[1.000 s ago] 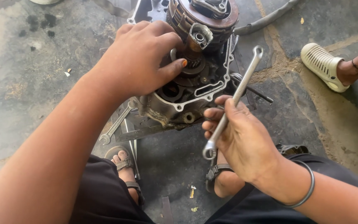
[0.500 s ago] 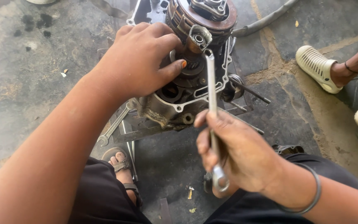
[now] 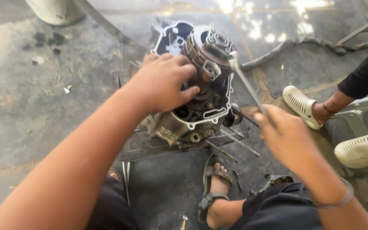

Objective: Disassembling and inspecting motorcycle engine components using manual tools in a service bay.

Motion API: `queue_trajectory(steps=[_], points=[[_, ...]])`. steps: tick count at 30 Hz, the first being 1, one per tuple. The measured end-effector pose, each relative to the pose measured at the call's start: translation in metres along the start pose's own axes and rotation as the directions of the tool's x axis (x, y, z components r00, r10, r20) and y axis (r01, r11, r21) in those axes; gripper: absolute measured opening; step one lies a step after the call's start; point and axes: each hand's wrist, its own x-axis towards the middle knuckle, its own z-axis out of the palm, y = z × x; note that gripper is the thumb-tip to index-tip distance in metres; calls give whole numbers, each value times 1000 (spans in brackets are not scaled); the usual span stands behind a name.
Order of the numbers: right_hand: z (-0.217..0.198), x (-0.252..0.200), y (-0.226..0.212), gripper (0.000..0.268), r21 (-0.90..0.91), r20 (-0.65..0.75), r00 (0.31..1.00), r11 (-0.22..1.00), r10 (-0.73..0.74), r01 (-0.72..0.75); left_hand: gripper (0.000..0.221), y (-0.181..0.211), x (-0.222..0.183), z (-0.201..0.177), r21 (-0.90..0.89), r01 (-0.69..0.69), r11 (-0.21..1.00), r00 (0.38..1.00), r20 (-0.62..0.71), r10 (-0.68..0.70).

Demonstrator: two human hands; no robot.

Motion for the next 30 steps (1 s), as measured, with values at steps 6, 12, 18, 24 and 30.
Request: queue_trajectory(steps=[6,12,18,24,30], points=[[-8,-38,29,24,584,-428,897,723,-112,369,46,10,-12,-7,-22,42,999,998,48,-41],[-4,-17,15,22,39,27,994,993,106,-107,45,7,-13,-3,-21,87,996,996,-22,-87],[-35,-41,6,18,545,-524,849,740,-67,394,46,17,-27,-16,-495,44,868,951,-246,-189],[-14,-27,42,16,-258,-108,963,942,-247,213,36,-6,-47,-30,-450,-133,883,887,-452,-97],[-86,-31,66,21,-724,-126,876,647,-465,239,35,-44,-58,-30,-368,29,929,858,-468,-212]])
